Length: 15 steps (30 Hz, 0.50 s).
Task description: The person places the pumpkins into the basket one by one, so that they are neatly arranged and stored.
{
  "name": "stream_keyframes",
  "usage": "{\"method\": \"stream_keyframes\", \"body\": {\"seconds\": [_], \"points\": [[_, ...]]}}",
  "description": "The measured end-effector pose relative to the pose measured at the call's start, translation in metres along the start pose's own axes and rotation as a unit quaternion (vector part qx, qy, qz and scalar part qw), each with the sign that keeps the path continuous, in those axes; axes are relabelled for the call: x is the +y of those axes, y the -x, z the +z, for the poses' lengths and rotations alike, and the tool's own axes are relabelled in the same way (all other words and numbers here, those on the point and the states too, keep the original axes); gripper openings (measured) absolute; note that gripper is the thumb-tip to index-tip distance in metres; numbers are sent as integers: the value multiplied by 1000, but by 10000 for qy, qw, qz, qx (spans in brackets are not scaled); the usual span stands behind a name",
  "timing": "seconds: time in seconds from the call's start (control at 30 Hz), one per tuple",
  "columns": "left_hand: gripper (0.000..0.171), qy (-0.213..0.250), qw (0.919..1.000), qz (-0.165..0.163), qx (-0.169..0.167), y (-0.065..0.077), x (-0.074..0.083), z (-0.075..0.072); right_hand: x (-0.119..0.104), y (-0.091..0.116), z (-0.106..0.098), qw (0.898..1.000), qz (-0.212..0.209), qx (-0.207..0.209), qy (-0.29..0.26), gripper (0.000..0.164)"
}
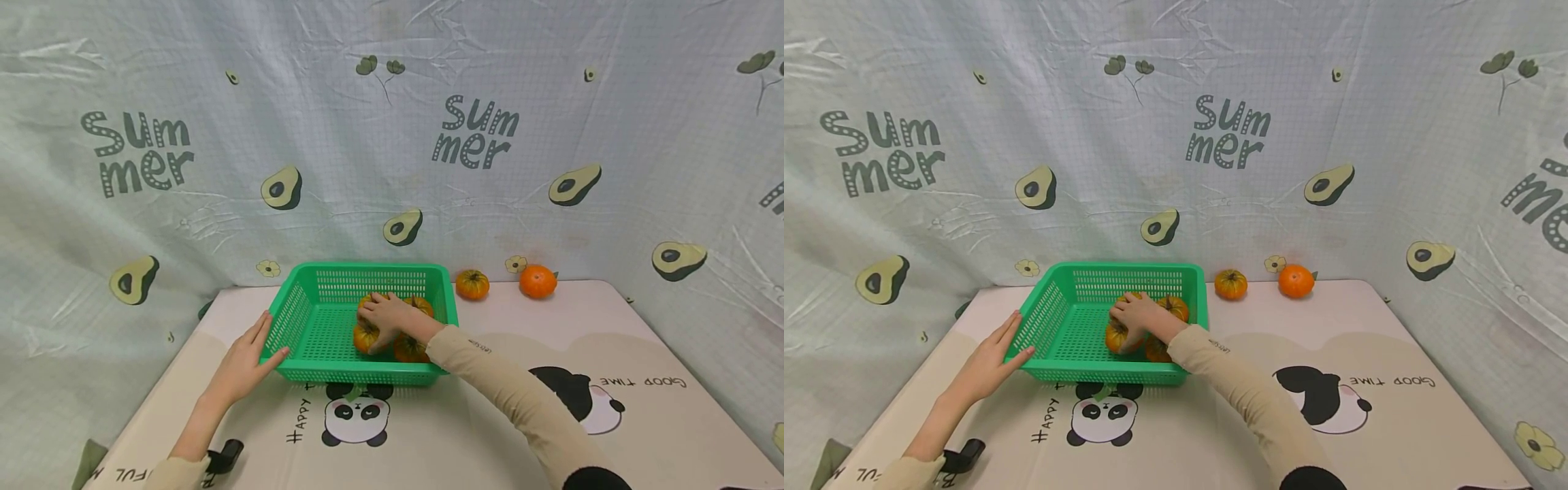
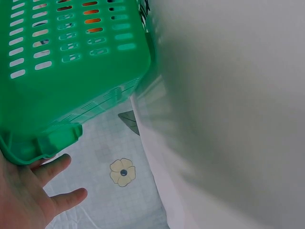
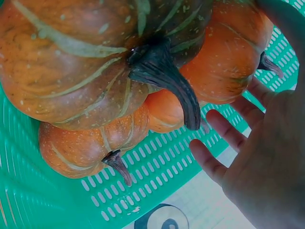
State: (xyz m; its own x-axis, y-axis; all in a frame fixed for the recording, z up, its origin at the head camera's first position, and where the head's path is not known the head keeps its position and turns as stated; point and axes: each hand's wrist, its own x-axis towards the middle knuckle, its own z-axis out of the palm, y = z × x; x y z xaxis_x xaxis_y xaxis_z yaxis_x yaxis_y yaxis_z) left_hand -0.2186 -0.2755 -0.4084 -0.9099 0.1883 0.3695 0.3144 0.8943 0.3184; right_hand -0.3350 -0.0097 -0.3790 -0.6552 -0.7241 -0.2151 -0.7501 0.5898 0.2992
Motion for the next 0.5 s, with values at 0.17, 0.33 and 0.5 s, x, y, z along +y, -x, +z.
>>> {"method": "stream_keyframes", "body": {"seconds": [0.17, 0.33, 0.5], "points": [[77, -10, 10000, -30, -16, 0, 0, 0, 1, 0, 0, 9999, -20, -88, -54, 77], [77, -22, 10000, -43, -16, 0, 1, 0, 1, -1, -1, 9998, -35, -123, -139, 75], [78, -34, 10000, -52, -15, 0, 0, 0, 1, 0, -2, 9997, -41, -53, -238, 67]]}}
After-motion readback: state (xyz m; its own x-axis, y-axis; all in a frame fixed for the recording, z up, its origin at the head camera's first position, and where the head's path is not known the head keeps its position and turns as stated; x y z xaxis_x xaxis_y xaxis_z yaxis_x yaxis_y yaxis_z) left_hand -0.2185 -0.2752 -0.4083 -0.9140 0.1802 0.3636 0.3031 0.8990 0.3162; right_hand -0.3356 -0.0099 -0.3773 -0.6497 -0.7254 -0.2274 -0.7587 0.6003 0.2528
